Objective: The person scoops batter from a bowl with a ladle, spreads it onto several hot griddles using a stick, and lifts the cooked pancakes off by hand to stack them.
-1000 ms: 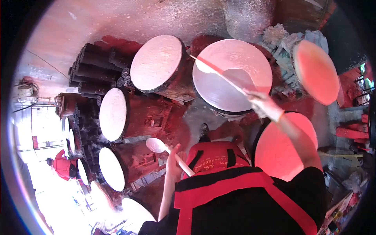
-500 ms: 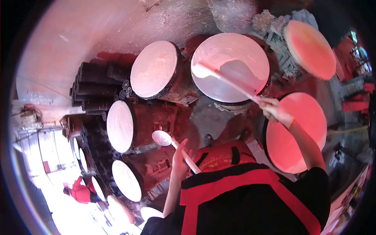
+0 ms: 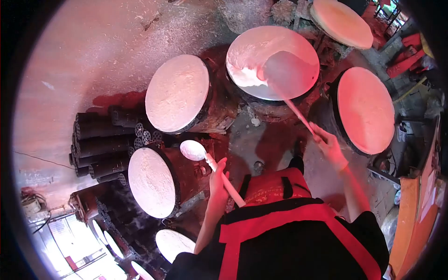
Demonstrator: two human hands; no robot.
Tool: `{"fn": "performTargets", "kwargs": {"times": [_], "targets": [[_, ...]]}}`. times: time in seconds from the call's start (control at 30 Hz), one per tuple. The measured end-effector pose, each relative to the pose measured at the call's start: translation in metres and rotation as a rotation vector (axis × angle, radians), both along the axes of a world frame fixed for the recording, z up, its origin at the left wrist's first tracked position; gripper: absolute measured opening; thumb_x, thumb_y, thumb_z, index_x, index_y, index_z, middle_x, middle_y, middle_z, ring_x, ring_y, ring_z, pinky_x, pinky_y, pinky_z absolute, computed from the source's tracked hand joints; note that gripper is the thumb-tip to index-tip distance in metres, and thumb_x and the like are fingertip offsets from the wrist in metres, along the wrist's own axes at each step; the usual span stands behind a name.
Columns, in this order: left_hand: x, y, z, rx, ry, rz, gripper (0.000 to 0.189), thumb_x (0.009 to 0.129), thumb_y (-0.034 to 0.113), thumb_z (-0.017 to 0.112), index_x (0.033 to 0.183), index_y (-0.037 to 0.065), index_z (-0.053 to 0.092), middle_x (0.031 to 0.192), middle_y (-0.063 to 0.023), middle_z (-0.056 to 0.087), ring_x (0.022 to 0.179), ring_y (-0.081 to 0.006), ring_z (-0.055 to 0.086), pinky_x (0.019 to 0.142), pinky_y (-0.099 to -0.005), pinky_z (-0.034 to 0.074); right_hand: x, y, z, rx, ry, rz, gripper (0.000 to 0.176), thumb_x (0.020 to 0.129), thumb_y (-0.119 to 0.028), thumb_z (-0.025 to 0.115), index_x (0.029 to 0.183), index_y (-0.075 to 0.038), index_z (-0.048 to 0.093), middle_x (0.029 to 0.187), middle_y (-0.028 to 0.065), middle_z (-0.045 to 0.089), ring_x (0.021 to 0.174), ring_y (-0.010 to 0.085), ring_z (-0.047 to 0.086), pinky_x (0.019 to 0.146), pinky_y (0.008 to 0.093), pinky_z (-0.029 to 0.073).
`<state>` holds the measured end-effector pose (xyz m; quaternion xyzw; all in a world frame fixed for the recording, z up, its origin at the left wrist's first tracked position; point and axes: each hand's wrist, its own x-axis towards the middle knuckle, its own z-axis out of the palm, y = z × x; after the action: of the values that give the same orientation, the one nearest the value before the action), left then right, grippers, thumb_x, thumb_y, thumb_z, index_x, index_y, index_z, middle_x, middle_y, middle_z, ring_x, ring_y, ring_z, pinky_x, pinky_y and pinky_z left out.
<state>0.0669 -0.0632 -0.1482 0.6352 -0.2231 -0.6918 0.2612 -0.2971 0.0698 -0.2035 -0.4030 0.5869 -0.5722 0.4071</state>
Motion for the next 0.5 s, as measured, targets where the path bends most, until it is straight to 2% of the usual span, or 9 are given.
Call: {"fn": "performTargets", "kwargs": {"times": [0.07,0.13,0.17,0.2,0.27,0.33,0.37,0.47,0.5], "targets": [[0.026,0.009,-0.005,0.006,0.007,0.003,0.044,0.089,0.027,0.060,0.128,0.009,0.053,0.134,0.0021,0.047,0.127,-0.0108,0.036,0.102,-0.0291,0.029,0.064,-0.043,0.044,0.154,-0.716,-0.181,0.039,0.097,-0.024,0.049,0.136,-0.016,0.046,0.064,-0.0089,0.039,0.048,0.0039,0.039,0.040,0.0192,0.031],[0.051,0.025,-0.001,-0.014,0.021,0.042,0.046,0.088,0.027,0.060,0.128,0.009,0.051,0.133,0.0005,0.048,0.128,-0.0113,0.036,0.103,-0.0301,0.028,0.103,-0.124,-0.010,0.044,-0.853,-0.182,0.026,0.097,-0.022,0.051,0.122,-0.016,0.051,0.065,-0.0090,0.041,0.048,0.0042,0.040,0.041,0.0201,0.034],[0.062,0.034,0.001,-0.029,0.034,0.078,0.046,0.087,0.026,0.060,0.129,0.009,0.050,0.133,0.0001,0.048,0.127,-0.0113,0.036,0.103,-0.0304,0.028,0.125,-0.172,-0.040,-0.167,-0.699,-0.164,0.011,0.096,-0.023,0.052,0.105,-0.017,0.051,0.063,-0.0091,0.040,0.046,0.0043,0.039,0.040,0.0208,0.033],[0.072,0.043,0.005,-0.043,0.048,0.115,0.046,0.087,0.026,0.060,0.129,0.009,0.050,0.133,-0.0003,0.048,0.127,-0.0113,0.037,0.104,-0.0307,0.028,0.139,-0.218,-0.046,-0.310,-0.824,-0.021,0.008,0.097,-0.026,0.051,0.099,-0.018,0.050,0.061,-0.0087,0.039,0.045,0.0040,0.038,0.040,0.0210,0.033],[0.086,0.059,0.025,-0.076,0.087,0.166,0.048,0.086,0.024,0.060,0.130,0.007,0.048,0.133,-0.0011,0.048,0.124,-0.0115,0.038,0.103,-0.0311,0.028,0.174,-0.301,-0.026,-0.107,-0.701,-0.203,0.019,0.099,-0.034,0.045,0.104,-0.017,0.051,0.059,-0.0069,0.038,0.044,0.0038,0.040,0.038,0.0215,0.032],[0.114,0.069,0.015,0.002,0.103,0.165,0.047,0.084,0.027,0.060,0.129,0.016,0.049,0.119,0.0006,0.051,0.113,-0.0155,0.044,0.094,-0.0338,0.035,0.193,-0.363,-0.022,0.003,-0.663,-0.432,0.019,0.100,-0.035,0.040,0.103,-0.017,0.048,0.054,-0.0037,0.036,0.036,0.0090,0.036,0.033,0.0254,0.028],[0.113,0.069,0.022,0.047,0.089,0.211,0.047,0.084,0.027,0.060,0.129,0.017,0.049,0.116,0.0007,0.050,0.112,-0.0160,0.044,0.091,-0.0349,0.036,0.191,-0.408,-0.076,0.015,-0.492,-0.566,0.023,0.099,-0.037,0.040,0.102,-0.016,0.049,0.054,-0.0023,0.039,0.036,0.0112,0.038,0.033,0.0266,0.030],[0.101,0.065,0.068,0.182,0.030,0.310,0.045,0.085,0.028,0.057,0.129,0.019,0.049,0.115,0.0001,0.050,0.112,-0.0175,0.043,0.092,-0.0380,0.038,0.207,-0.416,-0.136,0.056,-0.026,-0.960,0.030,0.097,-0.038,0.040,0.104,-0.012,0.053,0.066,0.0070,0.051,0.051,0.0238,0.050,0.046,0.0354,0.038],[0.099,0.064,0.073,0.129,0.029,0.297,0.045,0.086,0.028,0.057,0.129,0.018,0.048,0.116,0.0000,0.050,0.113,-0.0179,0.043,0.095,-0.0378,0.036,0.209,-0.398,-0.148,0.136,-0.155,-0.883,0.034,0.097,-0.036,0.041,0.113,-0.009,0.053,0.077,0.0140,0.057,0.066,0.0299,0.056,0.060,0.0387,0.042]]}}
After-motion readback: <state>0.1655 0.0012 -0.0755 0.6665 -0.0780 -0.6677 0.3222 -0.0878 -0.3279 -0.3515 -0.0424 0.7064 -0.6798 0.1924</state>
